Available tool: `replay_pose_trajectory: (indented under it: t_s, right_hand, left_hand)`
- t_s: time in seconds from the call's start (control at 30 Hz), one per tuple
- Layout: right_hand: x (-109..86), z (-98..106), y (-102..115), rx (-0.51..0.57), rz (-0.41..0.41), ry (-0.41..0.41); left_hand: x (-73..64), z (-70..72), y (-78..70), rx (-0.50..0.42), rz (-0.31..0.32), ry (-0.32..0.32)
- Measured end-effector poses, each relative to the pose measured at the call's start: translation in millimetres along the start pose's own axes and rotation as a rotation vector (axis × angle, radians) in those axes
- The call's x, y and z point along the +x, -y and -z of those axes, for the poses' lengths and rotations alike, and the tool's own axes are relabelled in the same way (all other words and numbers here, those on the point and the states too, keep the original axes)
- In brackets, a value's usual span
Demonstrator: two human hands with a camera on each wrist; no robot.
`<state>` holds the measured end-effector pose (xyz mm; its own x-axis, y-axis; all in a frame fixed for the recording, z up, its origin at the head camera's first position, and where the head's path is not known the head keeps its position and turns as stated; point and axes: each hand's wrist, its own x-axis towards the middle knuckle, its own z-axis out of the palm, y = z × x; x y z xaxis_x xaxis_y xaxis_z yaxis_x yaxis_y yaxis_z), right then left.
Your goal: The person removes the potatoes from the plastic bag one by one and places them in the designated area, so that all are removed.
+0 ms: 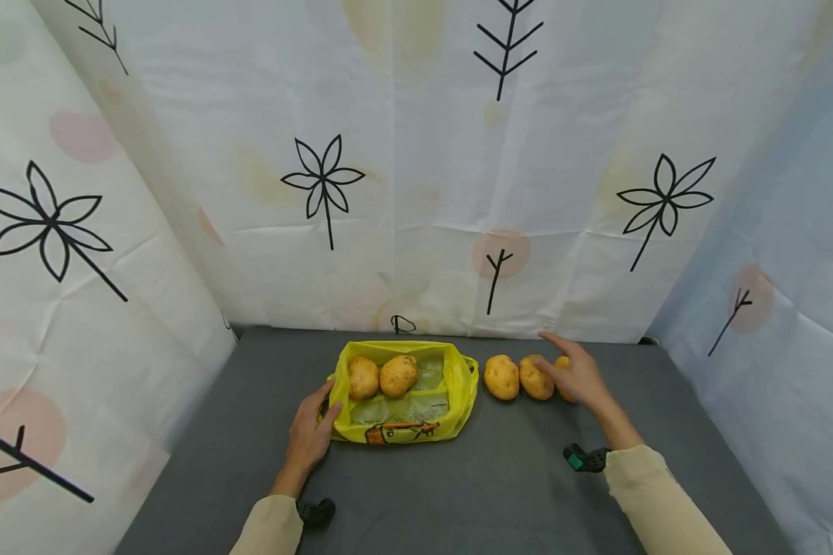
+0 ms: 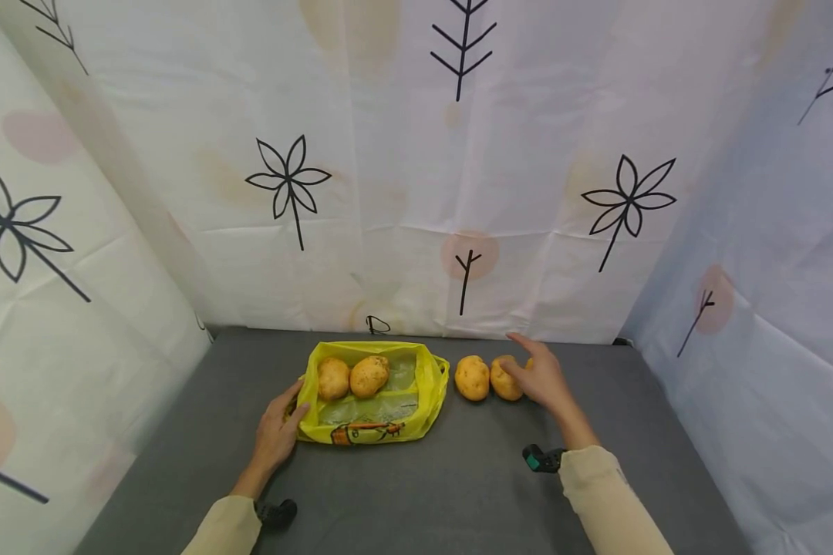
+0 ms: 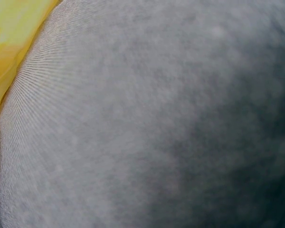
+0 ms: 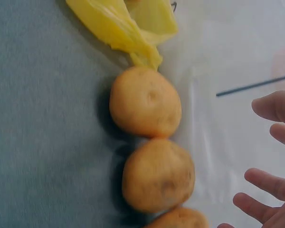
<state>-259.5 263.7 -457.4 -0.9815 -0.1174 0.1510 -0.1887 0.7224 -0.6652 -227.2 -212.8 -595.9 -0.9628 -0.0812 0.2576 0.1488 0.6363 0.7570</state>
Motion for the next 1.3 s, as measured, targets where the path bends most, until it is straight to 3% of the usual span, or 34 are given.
replay_pose_trajectory:
  t_s: [0.4, 0.67, 0.9, 1.1, 1.3]
  right_hand:
    - [4.3, -28, 25, 0.132, 0.033, -0.021]
    - [5.1, -47, 38, 0.149, 0.037, -0.022]
    - [8.5, -68, 47, 0.236, 0.048, -0.005]
    - [10.9, -87, 59, 0.250, 0.081, 0.007]
    - [15.1, -103, 73, 0.311, 0.092, 0.065]
  left_hand:
    - [0.6, -0.5, -0.2, -0.007, -0.003, 0.000]
    - [0.3, -0.1, -0.3, -0.012, -0.006, 0.004]
    - [0.0, -0.1, -0.1, -0.011, -0.006, 0.004]
    - [0.1, -0.3, 0.3, -0.005, -0.013, -0.002]
    - [0.5, -0.2, 0.4, 0.000, -0.004, 0.001]
